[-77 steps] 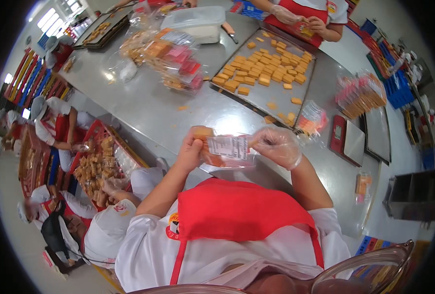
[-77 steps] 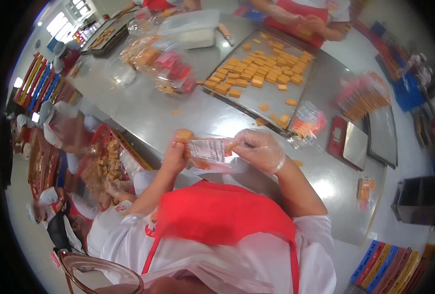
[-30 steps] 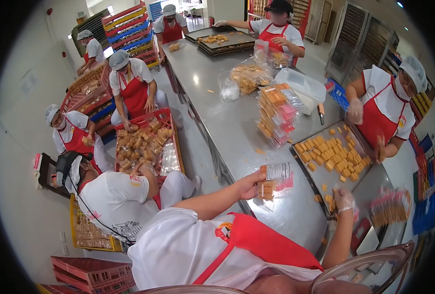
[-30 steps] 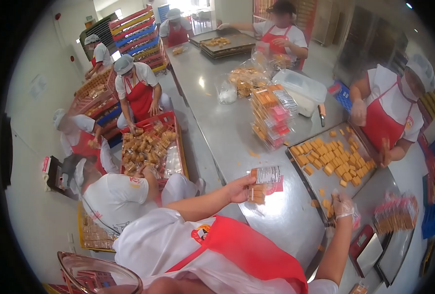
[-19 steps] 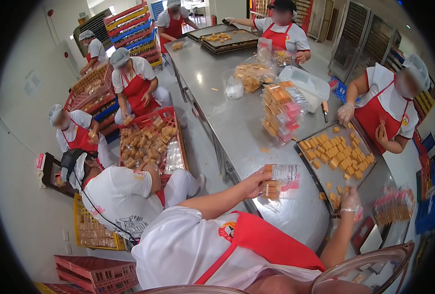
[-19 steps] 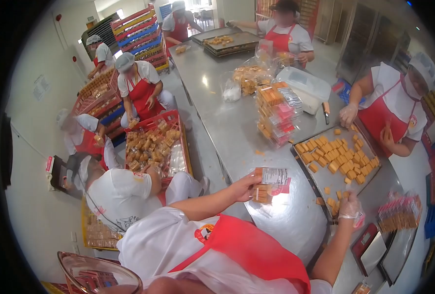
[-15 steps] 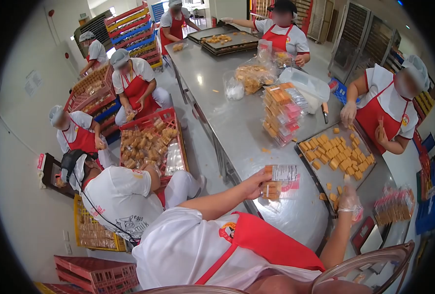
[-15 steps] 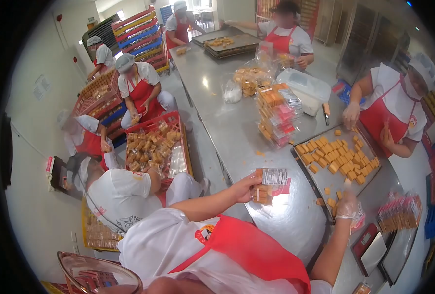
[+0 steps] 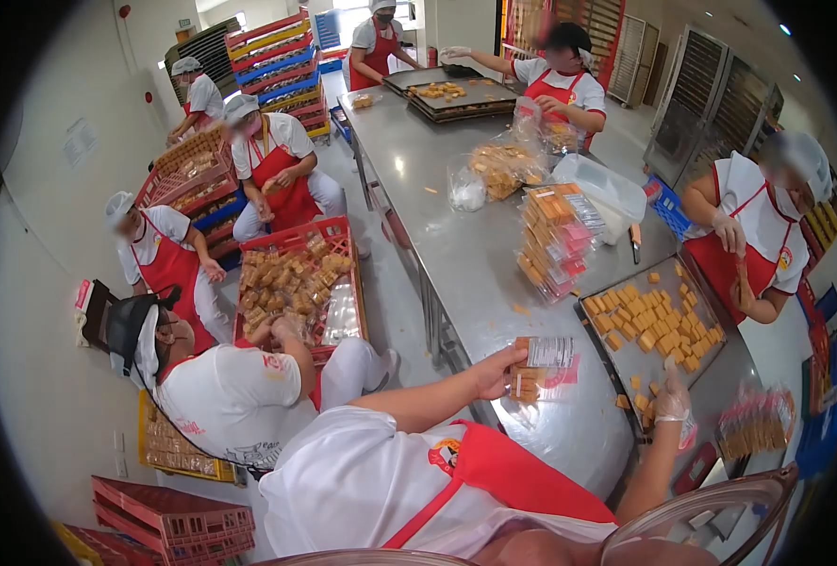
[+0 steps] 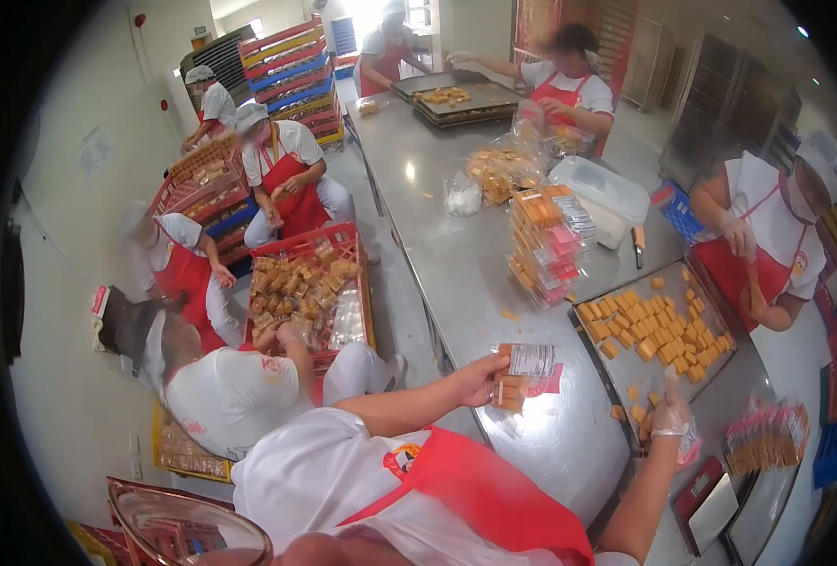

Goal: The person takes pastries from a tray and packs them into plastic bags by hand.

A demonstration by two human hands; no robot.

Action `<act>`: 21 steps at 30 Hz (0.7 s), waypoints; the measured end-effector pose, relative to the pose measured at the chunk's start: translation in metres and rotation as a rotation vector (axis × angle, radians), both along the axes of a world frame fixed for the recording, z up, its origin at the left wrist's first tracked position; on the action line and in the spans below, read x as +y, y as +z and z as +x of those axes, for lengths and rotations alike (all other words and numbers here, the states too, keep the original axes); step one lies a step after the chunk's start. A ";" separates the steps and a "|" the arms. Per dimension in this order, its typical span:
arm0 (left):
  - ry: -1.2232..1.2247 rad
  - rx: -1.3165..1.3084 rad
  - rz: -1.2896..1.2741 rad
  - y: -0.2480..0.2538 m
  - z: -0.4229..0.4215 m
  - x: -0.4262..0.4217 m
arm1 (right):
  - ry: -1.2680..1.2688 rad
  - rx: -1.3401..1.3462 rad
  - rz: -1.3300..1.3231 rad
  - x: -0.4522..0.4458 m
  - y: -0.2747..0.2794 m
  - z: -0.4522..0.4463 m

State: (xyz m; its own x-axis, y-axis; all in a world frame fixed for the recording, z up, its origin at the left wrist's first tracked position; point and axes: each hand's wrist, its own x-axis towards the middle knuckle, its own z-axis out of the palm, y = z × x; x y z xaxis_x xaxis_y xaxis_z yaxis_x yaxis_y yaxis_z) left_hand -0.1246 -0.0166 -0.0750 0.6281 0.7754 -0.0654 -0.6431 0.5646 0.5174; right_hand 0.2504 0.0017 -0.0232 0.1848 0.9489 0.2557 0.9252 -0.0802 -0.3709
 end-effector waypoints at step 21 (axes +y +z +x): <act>-0.068 -0.083 0.024 -0.001 -0.001 0.001 | -0.018 0.211 -0.147 0.024 -0.019 0.029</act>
